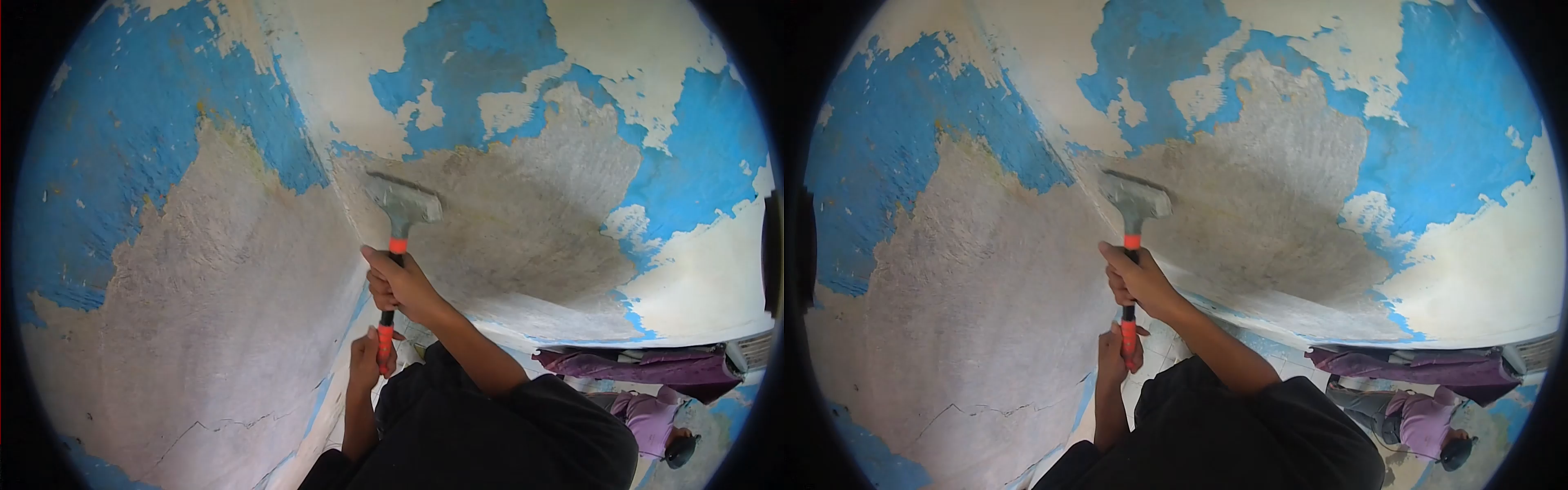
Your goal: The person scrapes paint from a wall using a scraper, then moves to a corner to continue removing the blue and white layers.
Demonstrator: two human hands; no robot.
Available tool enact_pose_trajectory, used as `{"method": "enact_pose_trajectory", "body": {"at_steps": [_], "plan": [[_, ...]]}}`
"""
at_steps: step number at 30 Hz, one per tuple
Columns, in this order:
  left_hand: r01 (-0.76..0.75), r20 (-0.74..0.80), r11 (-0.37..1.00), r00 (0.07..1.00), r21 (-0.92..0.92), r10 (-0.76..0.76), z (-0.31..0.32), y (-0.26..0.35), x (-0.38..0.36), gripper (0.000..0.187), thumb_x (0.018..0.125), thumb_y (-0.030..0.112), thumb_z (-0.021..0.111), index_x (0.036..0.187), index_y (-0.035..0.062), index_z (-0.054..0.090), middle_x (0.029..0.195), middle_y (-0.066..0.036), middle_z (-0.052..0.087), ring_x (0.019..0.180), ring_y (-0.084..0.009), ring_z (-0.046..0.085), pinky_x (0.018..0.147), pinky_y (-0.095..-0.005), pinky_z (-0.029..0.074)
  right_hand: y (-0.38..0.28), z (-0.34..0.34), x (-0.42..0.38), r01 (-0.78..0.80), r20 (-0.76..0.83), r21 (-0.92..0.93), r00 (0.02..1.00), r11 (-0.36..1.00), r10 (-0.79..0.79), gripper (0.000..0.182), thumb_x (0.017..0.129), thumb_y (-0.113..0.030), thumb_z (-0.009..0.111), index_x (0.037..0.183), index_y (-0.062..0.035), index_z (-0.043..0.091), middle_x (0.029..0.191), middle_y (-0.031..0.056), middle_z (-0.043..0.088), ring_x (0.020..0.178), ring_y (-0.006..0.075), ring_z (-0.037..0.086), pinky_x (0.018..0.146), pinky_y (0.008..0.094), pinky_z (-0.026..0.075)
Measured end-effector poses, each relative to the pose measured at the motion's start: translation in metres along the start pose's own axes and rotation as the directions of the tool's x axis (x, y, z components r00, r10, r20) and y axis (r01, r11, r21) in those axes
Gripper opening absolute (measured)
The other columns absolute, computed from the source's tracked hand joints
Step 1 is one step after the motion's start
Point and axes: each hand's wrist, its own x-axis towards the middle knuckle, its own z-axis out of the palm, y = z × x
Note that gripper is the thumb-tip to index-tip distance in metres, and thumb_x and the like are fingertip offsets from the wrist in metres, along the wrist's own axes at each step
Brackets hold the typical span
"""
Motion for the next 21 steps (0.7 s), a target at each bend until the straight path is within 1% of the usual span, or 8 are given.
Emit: {"method": "enact_pose_trajectory", "body": {"at_steps": [3, 5, 6, 10, 14, 17, 18, 21], "plan": [[0.08, 0.027, 0.989, 0.997, -0.124, -0.078, 0.002, -0.018, -0.002, 0.07, 0.103, 0.052, 0.027, 0.095, -0.0092, 0.062, 0.049, -0.003, 0.046, 0.036, -0.0103, 0.041, 0.037, -0.0248, 0.033, 0.016, -0.011, 0.002, -0.034, -0.031, -0.008, 0.999, 0.999, 0.034, 0.049, 0.096, -0.039, 0.058, 0.061, -0.0185, 0.03, 0.05, -0.0061, 0.027, 0.039, 0.0064, 0.025, 0.039, 0.0252, 0.021], [0.014, 0.012, 0.992, 1.0, -0.124, -0.012, 0.01, -0.001, 0.003, 0.071, 0.103, 0.052, 0.028, 0.095, -0.0093, 0.062, 0.049, -0.003, 0.045, 0.036, -0.0103, 0.041, 0.037, -0.0246, 0.033, 0.003, -0.002, 0.003, -0.001, -0.014, -0.026, 1.0, 1.0, 0.001, 0.048, 0.096, -0.038, 0.057, 0.06, -0.0185, 0.03, 0.05, -0.0061, 0.027, 0.039, 0.0064, 0.024, 0.039, 0.0252, 0.02], [-0.018, 0.003, 0.993, 1.0, -0.12, 0.018, 0.011, 0.006, 0.005, 0.071, 0.103, 0.053, 0.028, 0.095, -0.0093, 0.062, 0.049, -0.003, 0.045, 0.036, -0.0103, 0.041, 0.037, -0.0245, 0.033, -0.012, 0.008, -0.001, 0.074, 0.005, -0.11, 0.997, 0.991, -0.074, 0.047, 0.096, -0.037, 0.057, 0.061, -0.0176, 0.031, 0.049, -0.0059, 0.027, 0.039, 0.0062, 0.024, 0.038, 0.0253, 0.02], [0.004, 0.021, 0.993, 1.0, -0.12, -0.001, 0.007, 0.006, 0.007, 0.071, 0.102, 0.053, 0.028, 0.097, -0.0092, 0.062, 0.049, -0.002, 0.043, 0.036, -0.0102, 0.04, 0.037, -0.0243, 0.032, -0.011, 0.005, 0.005, 0.032, 0.061, -0.04, 0.998, 0.999, -0.03, 0.044, 0.096, -0.036, 0.057, 0.064, -0.0167, 0.033, 0.049, -0.0062, 0.027, 0.038, 0.0056, 0.024, 0.037, 0.0252, 0.021], [0.096, 0.032, 0.969, 0.995, -0.229, -0.091, 0.007, -0.012, -0.004, 0.067, 0.103, 0.049, 0.031, 0.097, -0.0097, 0.062, 0.05, -0.003, 0.044, 0.035, -0.0099, 0.04, 0.036, -0.0247, 0.031, 0.013, -0.007, 0.004, -0.052, -0.049, -0.015, 0.997, 0.999, 0.051, 0.045, 0.096, -0.036, 0.057, 0.064, -0.017, 0.033, 0.049, -0.0065, 0.026, 0.038, 0.0051, 0.024, 0.037, 0.0245, 0.02], [0.0, 0.002, 0.992, 1.0, -0.125, 0.0, 0.01, 0.013, 0.004, 0.066, 0.104, 0.048, 0.03, 0.098, -0.0097, 0.063, 0.05, -0.002, 0.044, 0.035, -0.0098, 0.04, 0.036, -0.0247, 0.031, -0.006, 0.008, 0.006, 0.073, -0.019, -0.061, 0.997, 0.995, -0.075, 0.046, 0.096, -0.037, 0.057, 0.063, -0.0172, 0.032, 0.049, -0.0065, 0.026, 0.038, 0.0052, 0.024, 0.037, 0.0241, 0.02], [-0.019, 0.041, 0.989, 0.999, -0.147, 0.025, 0.012, 0.028, 0.006, 0.066, 0.104, 0.047, 0.03, 0.099, -0.0094, 0.063, 0.049, -0.001, 0.044, 0.036, -0.0096, 0.04, 0.036, -0.0245, 0.032, -0.011, 0.011, 0.005, 0.065, -0.002, -0.054, 0.998, 0.996, -0.065, 0.046, 0.096, -0.037, 0.057, 0.063, -0.0172, 0.032, 0.049, -0.0064, 0.026, 0.038, 0.0052, 0.024, 0.037, 0.0242, 0.02], [-0.036, 0.005, 0.996, 0.999, -0.082, 0.036, 0.003, 0.021, 0.004, 0.066, 0.104, 0.048, 0.03, 0.1, -0.009, 0.063, 0.049, -0.001, 0.044, 0.035, -0.0096, 0.04, 0.037, -0.0244, 0.032, -0.018, 0.016, 0.008, 0.053, 0.022, -0.036, 0.998, 0.998, -0.052, 0.046, 0.096, -0.037, 0.057, 0.063, -0.0173, 0.031, 0.049, -0.0064, 0.025, 0.037, 0.0053, 0.024, 0.036, 0.0243, 0.02]]}}
